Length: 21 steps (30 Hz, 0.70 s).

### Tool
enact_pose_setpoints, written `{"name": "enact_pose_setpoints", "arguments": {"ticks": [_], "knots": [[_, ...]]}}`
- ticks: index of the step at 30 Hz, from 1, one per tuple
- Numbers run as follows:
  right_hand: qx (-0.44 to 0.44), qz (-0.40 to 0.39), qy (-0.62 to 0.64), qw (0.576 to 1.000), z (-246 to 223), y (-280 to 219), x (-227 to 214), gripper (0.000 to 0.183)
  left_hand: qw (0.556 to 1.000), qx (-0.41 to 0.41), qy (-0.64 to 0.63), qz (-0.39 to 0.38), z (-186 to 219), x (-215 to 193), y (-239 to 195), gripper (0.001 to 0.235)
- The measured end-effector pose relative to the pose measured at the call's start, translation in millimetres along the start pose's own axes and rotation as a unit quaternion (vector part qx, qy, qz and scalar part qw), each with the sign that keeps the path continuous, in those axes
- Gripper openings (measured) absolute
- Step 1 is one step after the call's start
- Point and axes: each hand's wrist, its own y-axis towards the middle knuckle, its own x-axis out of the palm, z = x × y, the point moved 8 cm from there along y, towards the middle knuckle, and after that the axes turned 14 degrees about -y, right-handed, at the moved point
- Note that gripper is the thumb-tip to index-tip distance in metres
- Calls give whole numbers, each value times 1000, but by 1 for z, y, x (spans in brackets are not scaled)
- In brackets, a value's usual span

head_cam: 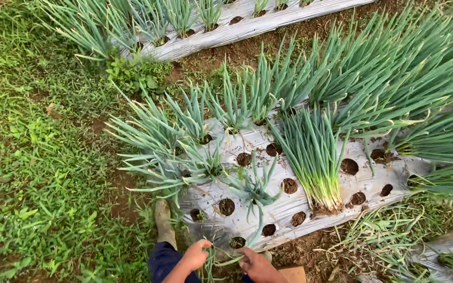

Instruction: Harvesting green onions by pulling them from the ground and cleaning them by hand in a field

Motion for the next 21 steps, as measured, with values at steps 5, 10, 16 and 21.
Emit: {"name": "enact_pose_setpoints", "arguments": {"ticks": [5,10,16,21], "knots": [[113,53,316,940,-20,147,16,45,992,-18,119,-34,31,-73,105,53],[27,-6,-186,982,-130,221,-8,92,951,191,225,89,9,-142,331,90],[55,127,7,990,17,380,4,63,993,70,45,82,-23,-200,412,34],[43,201,672,711,170,519,-43,58,516,570,440,464,70,-209,434,17]]}}
